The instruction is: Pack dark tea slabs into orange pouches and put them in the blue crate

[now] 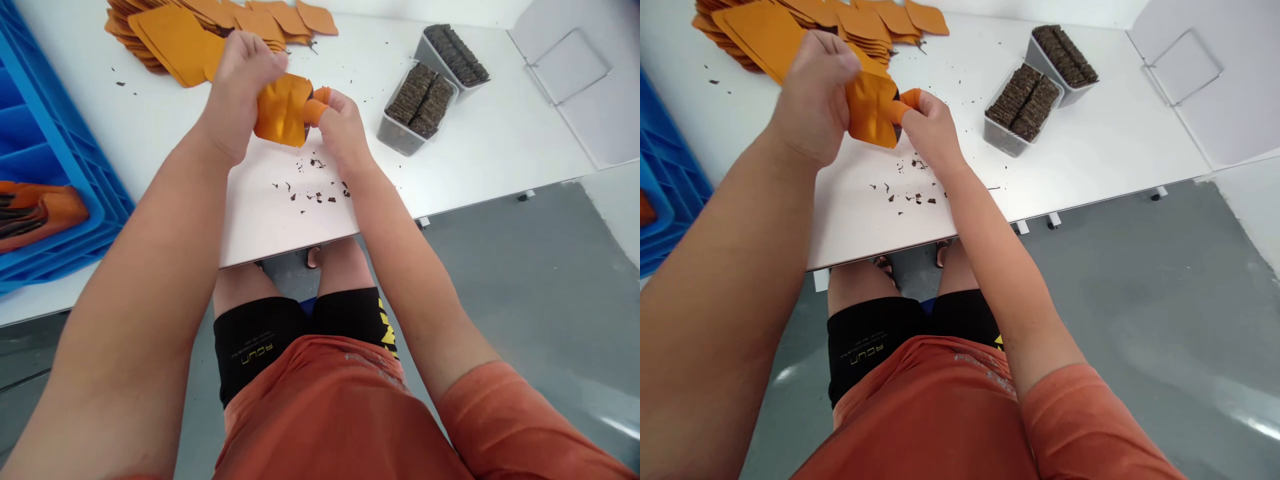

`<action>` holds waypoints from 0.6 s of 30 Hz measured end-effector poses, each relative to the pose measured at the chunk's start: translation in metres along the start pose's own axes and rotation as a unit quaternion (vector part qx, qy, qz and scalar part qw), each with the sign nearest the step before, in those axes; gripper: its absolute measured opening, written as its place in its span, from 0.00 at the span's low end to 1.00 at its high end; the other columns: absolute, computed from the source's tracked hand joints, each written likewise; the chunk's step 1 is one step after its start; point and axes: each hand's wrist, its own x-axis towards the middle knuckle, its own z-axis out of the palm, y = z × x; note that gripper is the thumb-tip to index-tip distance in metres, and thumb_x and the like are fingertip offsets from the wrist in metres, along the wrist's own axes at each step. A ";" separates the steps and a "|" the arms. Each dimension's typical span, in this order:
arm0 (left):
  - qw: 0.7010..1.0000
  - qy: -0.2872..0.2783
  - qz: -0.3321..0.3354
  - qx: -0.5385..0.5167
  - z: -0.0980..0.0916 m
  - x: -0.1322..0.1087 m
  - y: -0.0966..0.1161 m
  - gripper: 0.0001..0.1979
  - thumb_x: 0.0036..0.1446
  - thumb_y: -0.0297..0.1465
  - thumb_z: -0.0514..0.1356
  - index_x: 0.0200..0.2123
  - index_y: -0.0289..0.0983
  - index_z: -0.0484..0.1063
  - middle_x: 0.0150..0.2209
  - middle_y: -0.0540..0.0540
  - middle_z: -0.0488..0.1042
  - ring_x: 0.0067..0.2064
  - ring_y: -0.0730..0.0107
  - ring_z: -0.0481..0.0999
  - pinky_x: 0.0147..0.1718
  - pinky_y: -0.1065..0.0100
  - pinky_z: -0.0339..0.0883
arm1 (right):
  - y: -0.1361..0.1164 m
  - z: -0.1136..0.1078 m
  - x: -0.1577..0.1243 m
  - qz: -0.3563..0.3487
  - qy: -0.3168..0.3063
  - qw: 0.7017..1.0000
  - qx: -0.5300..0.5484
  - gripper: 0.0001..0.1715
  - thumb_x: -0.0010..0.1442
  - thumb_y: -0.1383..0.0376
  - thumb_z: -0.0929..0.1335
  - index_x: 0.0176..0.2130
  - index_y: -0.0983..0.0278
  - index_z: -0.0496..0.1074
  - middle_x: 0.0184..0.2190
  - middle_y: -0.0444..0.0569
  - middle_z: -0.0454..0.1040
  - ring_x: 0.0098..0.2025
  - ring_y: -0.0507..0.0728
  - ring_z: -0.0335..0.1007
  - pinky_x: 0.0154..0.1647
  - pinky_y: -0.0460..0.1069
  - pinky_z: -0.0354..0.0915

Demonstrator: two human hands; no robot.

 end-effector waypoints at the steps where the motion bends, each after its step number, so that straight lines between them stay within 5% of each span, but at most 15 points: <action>1: 0.997 -0.002 -0.048 -0.061 -0.002 0.000 0.006 0.16 0.54 0.47 0.64 0.36 0.44 0.66 0.43 0.41 0.68 0.47 0.55 0.69 0.47 0.46 0.70 | 0.000 0.001 0.000 -0.011 -0.001 1.000 0.000 0.08 0.52 0.59 0.70 0.27 0.50 0.66 0.33 0.43 0.75 0.43 0.58 0.73 0.51 0.52 0.74; 4: 0.985 -0.026 -0.108 -0.132 -0.004 -0.001 0.019 0.15 0.50 0.44 0.64 0.37 0.43 0.72 0.47 0.39 0.72 0.54 0.50 0.69 0.53 0.43 0.71 | 0.000 0.002 -0.001 -0.055 -0.002 0.998 0.020 0.09 0.51 0.57 0.72 0.28 0.47 0.66 0.35 0.41 0.74 0.45 0.59 0.72 0.50 0.52 0.74; 9: 0.991 -0.004 -0.092 -0.101 0.009 -0.006 0.023 0.16 0.42 0.44 0.65 0.35 0.44 0.79 0.41 0.39 0.75 0.45 0.51 0.72 0.45 0.45 0.70 | 0.000 0.001 -0.004 -0.046 -0.020 0.999 0.006 0.13 0.47 0.60 0.75 0.30 0.49 0.68 0.37 0.41 0.75 0.44 0.57 0.69 0.49 0.52 0.72; 16: 0.996 0.034 -0.079 0.023 -0.001 0.002 0.003 0.06 0.56 0.38 0.62 0.35 0.46 0.77 0.39 0.41 0.74 0.45 0.54 0.72 0.48 0.46 0.69 | 0.004 0.007 -0.005 -0.045 -0.090 0.995 0.017 0.13 0.49 0.62 0.73 0.28 0.52 0.64 0.34 0.43 0.72 0.41 0.57 0.70 0.49 0.54 0.72; 18: 0.995 0.011 -0.040 0.093 -0.010 0.006 -0.008 0.15 0.65 0.46 0.56 0.34 0.44 0.75 0.36 0.40 0.74 0.39 0.56 0.74 0.39 0.48 0.72 | 0.005 0.009 -0.003 -0.055 -0.061 0.996 0.017 0.12 0.49 0.61 0.71 0.29 0.52 0.62 0.32 0.43 0.70 0.39 0.57 0.70 0.49 0.54 0.72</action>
